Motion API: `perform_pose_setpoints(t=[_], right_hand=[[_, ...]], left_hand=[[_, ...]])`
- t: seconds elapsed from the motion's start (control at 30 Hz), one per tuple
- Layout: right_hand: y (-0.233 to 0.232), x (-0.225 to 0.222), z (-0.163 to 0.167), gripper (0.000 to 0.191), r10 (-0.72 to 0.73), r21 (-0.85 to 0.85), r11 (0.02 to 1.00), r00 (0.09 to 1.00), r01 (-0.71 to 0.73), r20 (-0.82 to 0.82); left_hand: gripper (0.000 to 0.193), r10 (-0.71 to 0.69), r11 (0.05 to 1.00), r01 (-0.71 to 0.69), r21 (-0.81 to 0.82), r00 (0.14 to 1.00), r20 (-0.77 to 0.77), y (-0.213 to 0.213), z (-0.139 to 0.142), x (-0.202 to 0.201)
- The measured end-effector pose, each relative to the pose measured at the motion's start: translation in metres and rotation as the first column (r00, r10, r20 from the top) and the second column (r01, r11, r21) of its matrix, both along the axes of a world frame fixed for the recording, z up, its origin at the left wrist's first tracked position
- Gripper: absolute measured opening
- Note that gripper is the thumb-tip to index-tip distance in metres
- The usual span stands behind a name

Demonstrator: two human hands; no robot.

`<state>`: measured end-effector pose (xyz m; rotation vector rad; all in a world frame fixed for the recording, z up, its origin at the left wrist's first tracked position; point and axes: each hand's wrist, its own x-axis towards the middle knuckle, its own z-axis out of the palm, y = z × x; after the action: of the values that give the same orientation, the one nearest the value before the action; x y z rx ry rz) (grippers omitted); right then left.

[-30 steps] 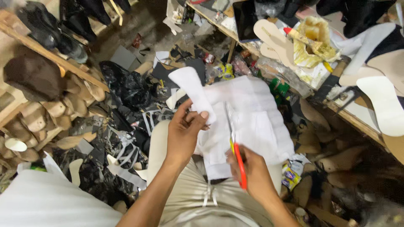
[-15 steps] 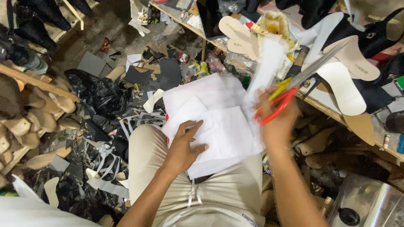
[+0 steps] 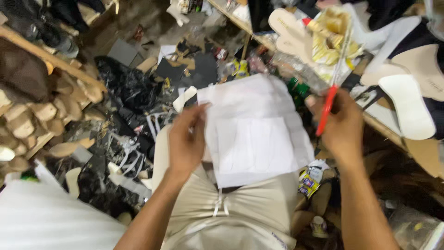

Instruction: The person cuts a white foam sheet into shoe insole shapes using red-handled scissors. They hold the foam with one hand and cut along pre-drawn outlines with the other, repeatedly trimming and separating individual insole pieces.

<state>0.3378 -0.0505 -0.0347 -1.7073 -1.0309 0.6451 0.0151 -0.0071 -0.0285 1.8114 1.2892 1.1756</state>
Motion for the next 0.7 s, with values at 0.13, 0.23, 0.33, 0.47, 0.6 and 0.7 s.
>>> perform_pose_setpoints(t=[0.13,0.23,0.33,0.47,0.6,0.7], right_hand=[[-0.016,-0.057,-0.02,0.031,0.262,-0.022,0.959,0.915,-0.281,-0.306],[-0.016,-0.093,-0.031,0.039,0.366,0.057,0.924,0.832,-0.378,-0.416],[-0.019,-0.121,-0.033,0.041,0.454,0.077,0.864,0.705,-0.497,-0.545],[-0.029,-0.146,-0.018,0.049,0.368,0.056,0.854,0.525,-0.518,-0.767],[-0.035,-0.147,0.006,0.055,0.357,0.179,0.873,0.345,-0.453,-0.868],[-0.037,-0.148,0.018,0.06,0.409,0.136,0.893,0.65,-0.429,-0.64]], left_hand=[[0.022,0.106,0.982,-0.025,-0.185,0.891,0.442,0.0,0.025,-0.01],[0.023,0.069,0.945,0.171,-0.28,0.73,0.679,-0.011,0.028,0.006],[0.028,0.148,0.906,0.23,-0.355,0.614,0.775,-0.014,0.022,0.026],[0.034,0.203,0.882,0.225,-0.413,0.61,0.766,-0.004,0.015,0.029],[0.034,0.083,0.869,0.247,-0.43,0.783,0.617,-0.001,0.008,0.025],[0.031,0.09,0.952,-0.021,-0.306,0.973,0.213,-0.009,0.002,0.027]])
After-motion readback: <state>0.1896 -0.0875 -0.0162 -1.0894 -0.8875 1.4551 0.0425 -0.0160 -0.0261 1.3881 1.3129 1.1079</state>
